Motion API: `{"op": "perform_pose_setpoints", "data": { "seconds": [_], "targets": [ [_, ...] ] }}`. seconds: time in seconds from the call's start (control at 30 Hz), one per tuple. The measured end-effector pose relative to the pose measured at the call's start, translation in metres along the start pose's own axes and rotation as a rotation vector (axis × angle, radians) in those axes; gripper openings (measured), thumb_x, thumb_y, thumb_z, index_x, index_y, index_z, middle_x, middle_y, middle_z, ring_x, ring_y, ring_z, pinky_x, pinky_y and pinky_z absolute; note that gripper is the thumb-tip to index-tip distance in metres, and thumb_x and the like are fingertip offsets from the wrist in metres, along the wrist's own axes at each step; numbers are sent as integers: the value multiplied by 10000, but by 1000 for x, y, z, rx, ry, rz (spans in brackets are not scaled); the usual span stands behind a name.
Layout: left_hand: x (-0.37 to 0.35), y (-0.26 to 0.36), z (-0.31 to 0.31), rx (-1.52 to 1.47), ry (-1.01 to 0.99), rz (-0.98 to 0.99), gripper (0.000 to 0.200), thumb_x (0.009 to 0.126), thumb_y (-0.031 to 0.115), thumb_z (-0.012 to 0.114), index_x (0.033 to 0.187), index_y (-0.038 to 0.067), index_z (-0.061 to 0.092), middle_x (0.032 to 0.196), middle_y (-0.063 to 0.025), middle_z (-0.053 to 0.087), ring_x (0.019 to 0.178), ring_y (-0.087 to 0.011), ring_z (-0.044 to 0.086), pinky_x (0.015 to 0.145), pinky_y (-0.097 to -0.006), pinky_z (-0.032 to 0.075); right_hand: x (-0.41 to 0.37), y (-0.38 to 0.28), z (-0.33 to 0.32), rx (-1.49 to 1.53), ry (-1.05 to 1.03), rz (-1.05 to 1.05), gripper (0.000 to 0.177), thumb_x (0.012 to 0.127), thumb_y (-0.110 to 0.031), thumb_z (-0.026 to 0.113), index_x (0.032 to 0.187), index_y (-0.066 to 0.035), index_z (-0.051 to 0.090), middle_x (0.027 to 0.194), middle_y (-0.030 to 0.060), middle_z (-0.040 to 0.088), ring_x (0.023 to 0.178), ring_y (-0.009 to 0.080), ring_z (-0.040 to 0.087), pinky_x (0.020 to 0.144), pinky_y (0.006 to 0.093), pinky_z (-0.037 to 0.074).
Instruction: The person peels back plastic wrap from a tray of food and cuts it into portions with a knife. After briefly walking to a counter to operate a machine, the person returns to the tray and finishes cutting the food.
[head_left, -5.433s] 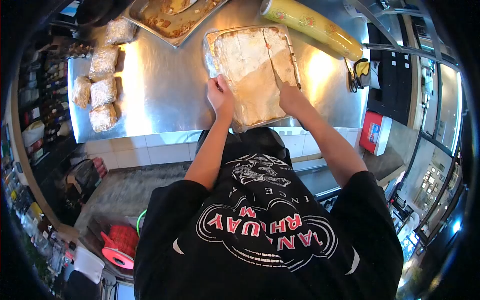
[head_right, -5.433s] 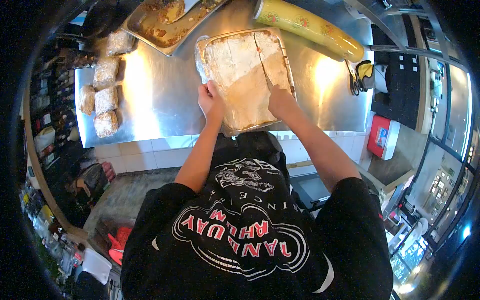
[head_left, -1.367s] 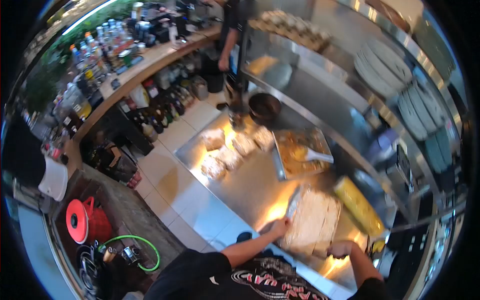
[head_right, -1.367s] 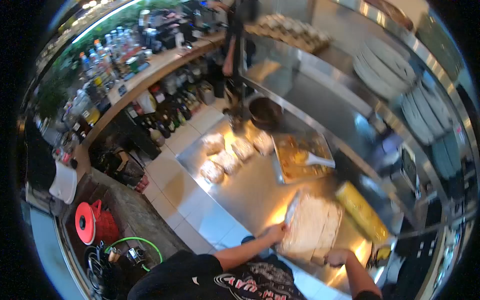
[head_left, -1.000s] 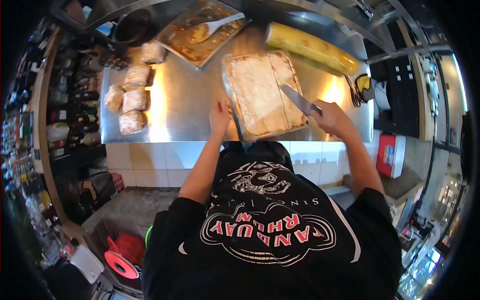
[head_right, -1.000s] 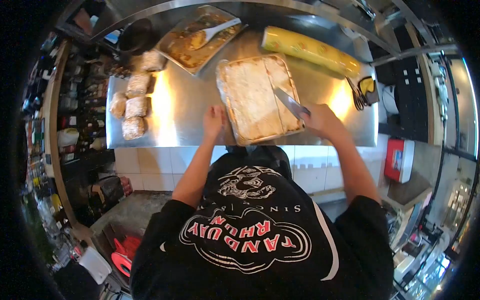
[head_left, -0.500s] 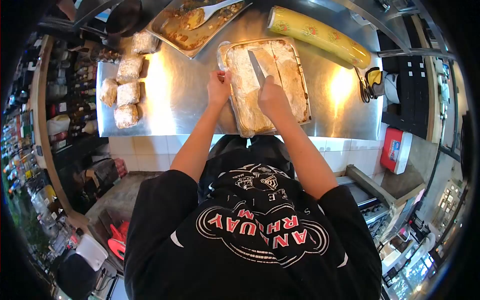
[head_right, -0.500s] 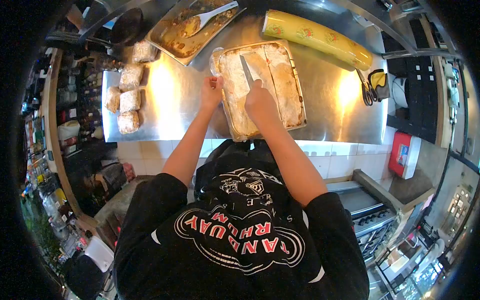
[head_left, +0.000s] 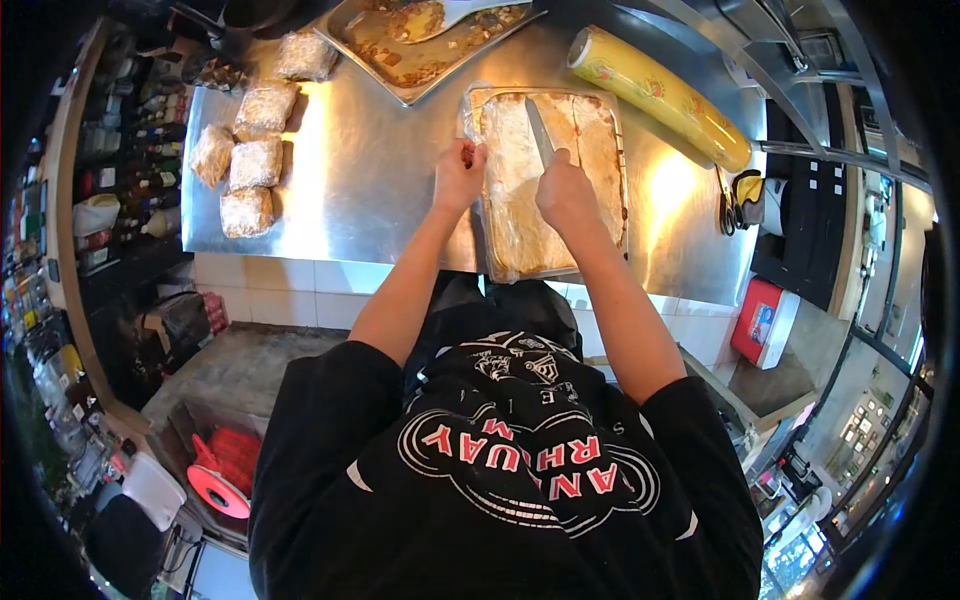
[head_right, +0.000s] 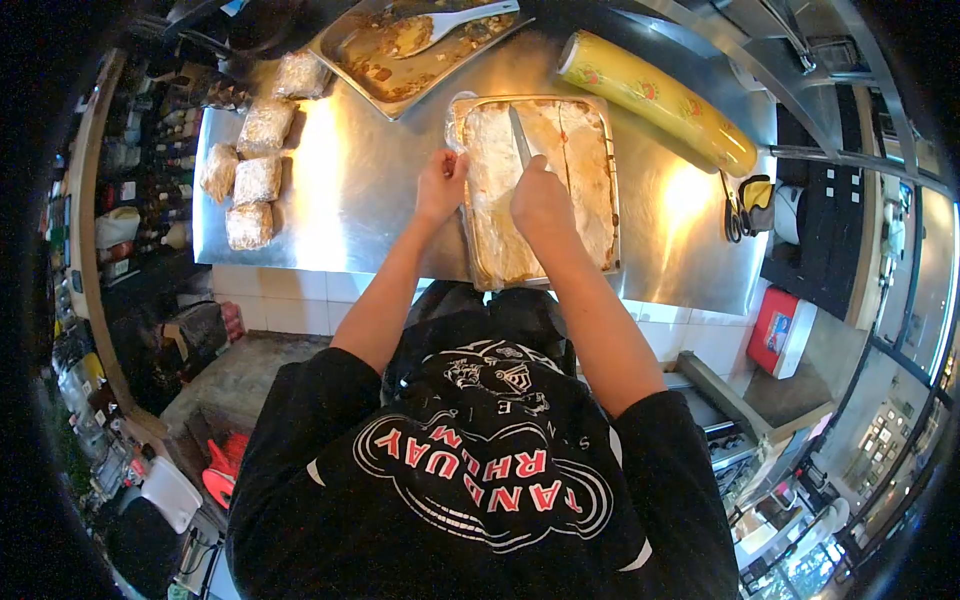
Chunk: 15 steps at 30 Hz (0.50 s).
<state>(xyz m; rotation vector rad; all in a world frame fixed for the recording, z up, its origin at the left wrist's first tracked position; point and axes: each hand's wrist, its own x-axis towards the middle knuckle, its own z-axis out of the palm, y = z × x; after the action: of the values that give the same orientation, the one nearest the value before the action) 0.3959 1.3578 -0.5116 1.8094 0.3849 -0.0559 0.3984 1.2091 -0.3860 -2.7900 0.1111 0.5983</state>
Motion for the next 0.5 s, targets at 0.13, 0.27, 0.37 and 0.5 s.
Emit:
{"op": "perform_pose_setpoints", "data": {
  "seconds": [0.13,0.27,0.37,0.5],
  "targets": [
    [3,6,5,26,135,66,262,874,249,603,849,-9,567,690,-152,605,611,-271,588,595,-386,470,12,-5,0,-54,-45,-13,267,830,-56,435,1035,114,439,897,364,600,883,448,624,801,477,501],
    [14,17,19,49,272,34,312,902,296,554,830,-7,540,696,-207,597,648,-364,596,601,-450,461,37,-20,-21,-24,-260,42,230,807,-69,443,883,118,554,824,309,628,730,397,654,682,443,528],
    [12,22,26,99,249,-42,318,931,297,499,821,0,516,718,-250,588,693,-430,579,620,-499,447,59,-42,-55,-201,-505,-19,229,771,-79,467,766,97,614,745,248,646,613,334,649,577,420,519],
    [12,20,27,48,245,-32,290,959,267,436,838,10,496,740,-274,582,732,-469,561,644,-536,433,110,-48,-78,-762,-871,-332,197,697,-103,531,670,44,660,707,160,670,599,265,646,559,409,500]
  ]
}}
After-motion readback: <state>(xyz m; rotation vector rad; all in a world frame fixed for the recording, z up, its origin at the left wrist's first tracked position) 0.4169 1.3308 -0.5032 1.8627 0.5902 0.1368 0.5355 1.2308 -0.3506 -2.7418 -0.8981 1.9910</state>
